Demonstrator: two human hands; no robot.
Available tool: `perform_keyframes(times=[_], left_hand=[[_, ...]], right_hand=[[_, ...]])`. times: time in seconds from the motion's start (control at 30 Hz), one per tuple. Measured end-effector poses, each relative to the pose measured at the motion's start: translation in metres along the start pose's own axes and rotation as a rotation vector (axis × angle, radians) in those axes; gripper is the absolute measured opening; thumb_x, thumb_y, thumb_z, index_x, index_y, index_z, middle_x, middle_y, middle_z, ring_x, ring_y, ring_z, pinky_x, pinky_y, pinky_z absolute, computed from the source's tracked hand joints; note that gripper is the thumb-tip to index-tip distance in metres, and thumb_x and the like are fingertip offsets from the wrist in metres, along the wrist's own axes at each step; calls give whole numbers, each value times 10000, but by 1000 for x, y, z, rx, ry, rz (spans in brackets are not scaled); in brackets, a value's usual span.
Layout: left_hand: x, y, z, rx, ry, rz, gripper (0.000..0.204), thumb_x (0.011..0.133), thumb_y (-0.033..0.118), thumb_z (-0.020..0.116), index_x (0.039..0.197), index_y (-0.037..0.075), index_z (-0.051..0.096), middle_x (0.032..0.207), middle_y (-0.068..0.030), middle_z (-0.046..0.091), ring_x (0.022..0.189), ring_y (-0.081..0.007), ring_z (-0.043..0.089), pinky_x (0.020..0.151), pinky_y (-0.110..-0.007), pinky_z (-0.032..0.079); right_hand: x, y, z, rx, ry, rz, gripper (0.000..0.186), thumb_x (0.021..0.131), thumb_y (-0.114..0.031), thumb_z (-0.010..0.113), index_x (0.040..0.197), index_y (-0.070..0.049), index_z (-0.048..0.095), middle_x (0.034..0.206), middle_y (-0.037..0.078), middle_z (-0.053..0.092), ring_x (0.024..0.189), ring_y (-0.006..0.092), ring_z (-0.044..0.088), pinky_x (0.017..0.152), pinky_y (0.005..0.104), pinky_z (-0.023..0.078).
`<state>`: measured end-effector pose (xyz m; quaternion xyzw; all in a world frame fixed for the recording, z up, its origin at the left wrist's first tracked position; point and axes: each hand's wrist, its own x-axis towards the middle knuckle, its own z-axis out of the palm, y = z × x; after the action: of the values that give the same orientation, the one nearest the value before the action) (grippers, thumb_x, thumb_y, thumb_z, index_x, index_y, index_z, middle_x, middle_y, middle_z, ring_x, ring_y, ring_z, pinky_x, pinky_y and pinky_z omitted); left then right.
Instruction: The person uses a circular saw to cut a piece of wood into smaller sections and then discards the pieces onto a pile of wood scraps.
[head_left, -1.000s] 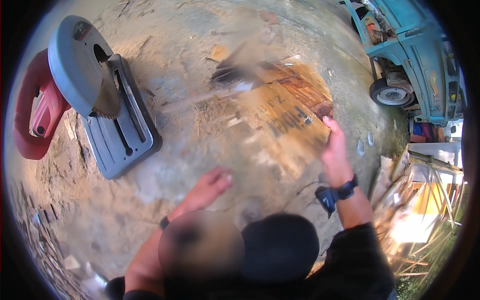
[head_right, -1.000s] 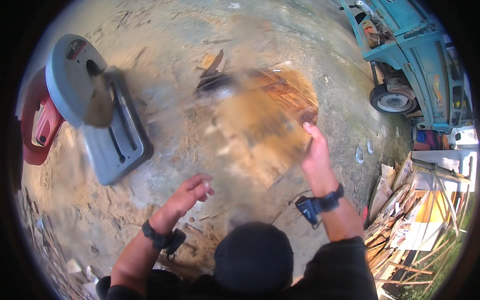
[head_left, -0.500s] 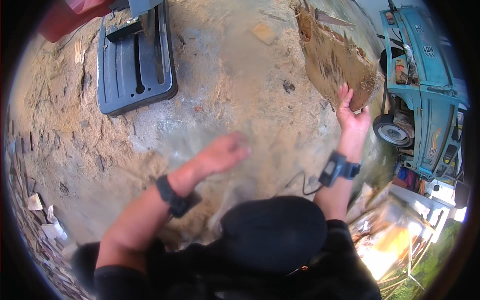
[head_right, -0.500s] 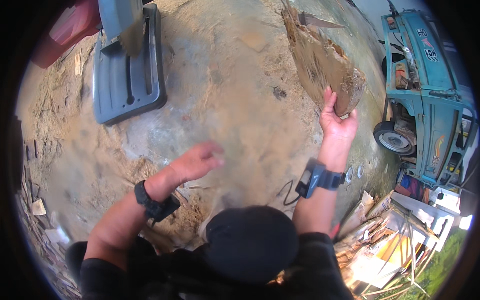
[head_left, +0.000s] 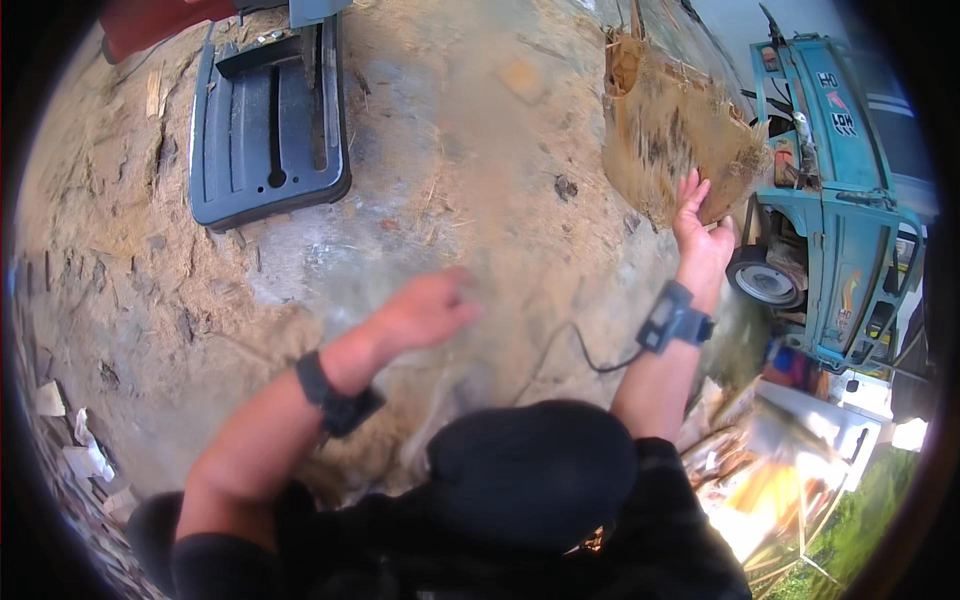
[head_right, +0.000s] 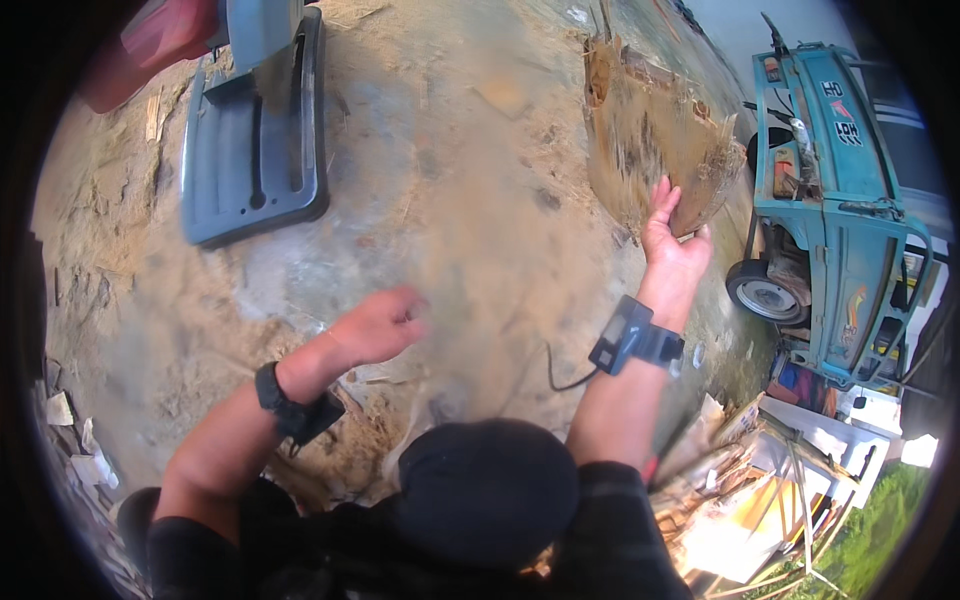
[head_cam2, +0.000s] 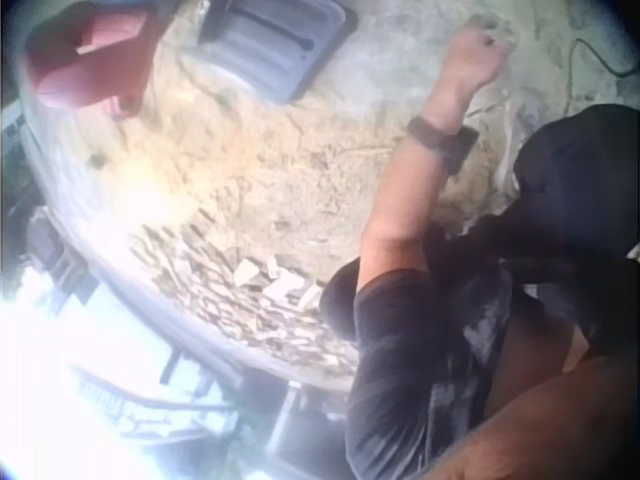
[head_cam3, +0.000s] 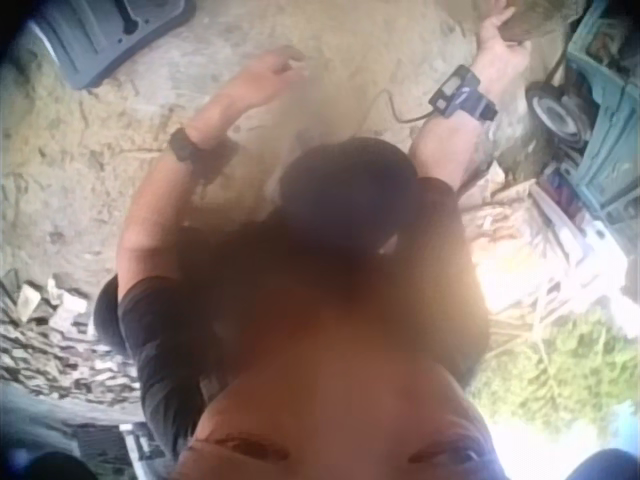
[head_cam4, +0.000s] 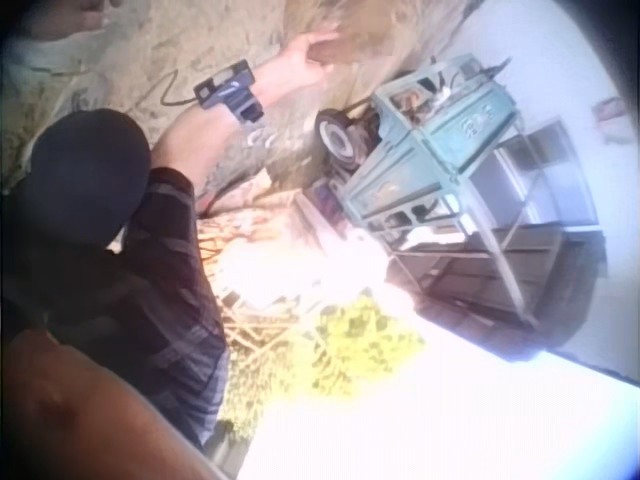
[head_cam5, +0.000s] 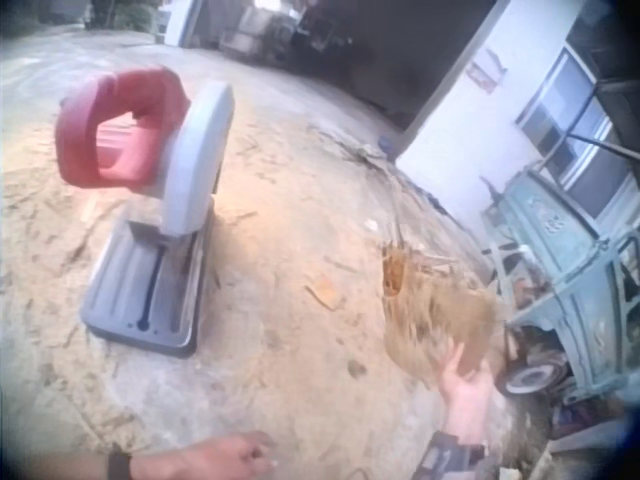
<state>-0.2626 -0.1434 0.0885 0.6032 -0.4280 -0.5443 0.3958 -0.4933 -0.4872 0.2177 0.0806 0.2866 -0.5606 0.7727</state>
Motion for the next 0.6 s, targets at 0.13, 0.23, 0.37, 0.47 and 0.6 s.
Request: perform_keyframes(times=[0.13,0.23,0.37,0.47,0.6], left_hand=[[-2,7,0,-7,-24,-1,432,861,291,685,1167,-9,632,921,-174,683,840,-266,661,756,-373,537],[-6,14,-4,-16,-61,-60,452,854,306,692,1176,-7,635,940,-179,686,862,-271,667,778,-373,541],[-5,26,-12,-74,-52,-106,520,857,328,703,1250,4,595,1000,-173,686,916,-262,663,817,-369,536],[-4,34,-15,-221,-52,-168,625,865,353,709,1352,15,511,1166,-169,644,1057,-258,625,905,-383,508],[-6,28,-11,-569,73,-159,740,884,404,707,1431,11,402,1346,-154,542,1211,-276,539,1003,-424,454]], right_hand=[[5,20,-9,-43,-6,-25,589,957,-241,454,1433,90,354,1463,296,361,1247,517,491,936,487,590],[7,40,-19,-142,-75,-86,523,953,-201,445,1382,96,421,1379,299,474,1237,513,501,969,497,569],[-4,82,-52,-252,-139,-159,381,961,-191,470,1228,74,534,1269,274,577,1196,455,553,1003,525,536],[-23,122,-99,-416,-64,-153,242,942,-197,557,1093,-10,592,1131,186,655,1046,343,643,922,474,556],[-41,167,-160,-644,56,20,271,863,-215,653,1087,-67,614,1023,94,689,911,258,668,819,398,556]])
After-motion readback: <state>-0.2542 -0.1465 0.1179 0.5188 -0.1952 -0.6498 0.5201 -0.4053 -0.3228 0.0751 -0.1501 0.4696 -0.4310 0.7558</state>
